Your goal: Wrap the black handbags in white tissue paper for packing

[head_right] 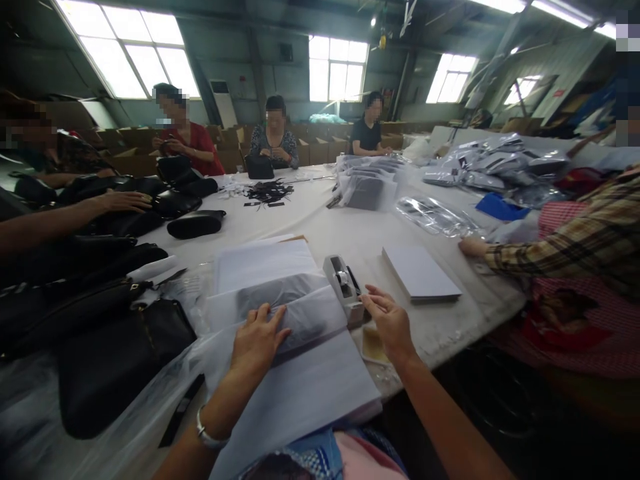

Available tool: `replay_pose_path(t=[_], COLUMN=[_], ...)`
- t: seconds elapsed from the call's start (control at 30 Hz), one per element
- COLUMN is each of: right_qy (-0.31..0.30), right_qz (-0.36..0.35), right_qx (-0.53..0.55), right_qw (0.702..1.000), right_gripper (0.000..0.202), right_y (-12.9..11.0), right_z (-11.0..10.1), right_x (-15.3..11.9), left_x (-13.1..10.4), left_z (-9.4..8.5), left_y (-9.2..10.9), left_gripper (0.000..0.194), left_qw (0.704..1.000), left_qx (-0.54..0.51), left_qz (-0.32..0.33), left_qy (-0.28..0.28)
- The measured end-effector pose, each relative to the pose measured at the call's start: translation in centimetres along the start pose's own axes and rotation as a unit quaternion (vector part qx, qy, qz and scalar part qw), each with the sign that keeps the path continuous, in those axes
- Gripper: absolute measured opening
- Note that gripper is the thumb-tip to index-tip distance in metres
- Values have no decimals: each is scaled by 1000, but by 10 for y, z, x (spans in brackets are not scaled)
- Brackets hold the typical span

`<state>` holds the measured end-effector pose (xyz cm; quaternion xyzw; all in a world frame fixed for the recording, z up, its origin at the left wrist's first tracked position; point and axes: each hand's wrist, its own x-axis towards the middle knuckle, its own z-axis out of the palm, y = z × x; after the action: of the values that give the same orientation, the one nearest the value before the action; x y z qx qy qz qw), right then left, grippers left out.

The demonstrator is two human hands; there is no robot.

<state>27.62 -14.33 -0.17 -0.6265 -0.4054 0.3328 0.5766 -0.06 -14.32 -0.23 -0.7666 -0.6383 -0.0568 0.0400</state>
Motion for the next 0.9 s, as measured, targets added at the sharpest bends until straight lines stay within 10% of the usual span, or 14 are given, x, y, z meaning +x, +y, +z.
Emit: replay_pose_path(t=[0.17, 0.3, 0.57, 0.77, 0.9], right_qy=[-64, -85, -129, -193, -275], right_qz=[184, 175, -79, -398, -515], right_qx=[57, 16, -324, -459, -443], right_qw=[979, 981, 934, 770, 680], right_gripper=[44, 45, 32, 27, 25], right_y=[19, 42, 46, 9, -21], right_z=[-18, -24, -50, -73, -52], right_x=[-21, -13, 12, 16, 33], left_x=[0, 2, 2, 3, 3], left_z=[1, -2, -4, -4, -4], left_y=[0, 1, 1, 1, 1], left_gripper=[49, 49, 47, 47, 47], left_qw=[1000, 1000, 1000, 1000, 1000], left_qx=[2, 6, 14, 12, 11], left_qz=[-1, 0, -1, 4, 3], left_qy=[-1, -8, -14, -17, -18])
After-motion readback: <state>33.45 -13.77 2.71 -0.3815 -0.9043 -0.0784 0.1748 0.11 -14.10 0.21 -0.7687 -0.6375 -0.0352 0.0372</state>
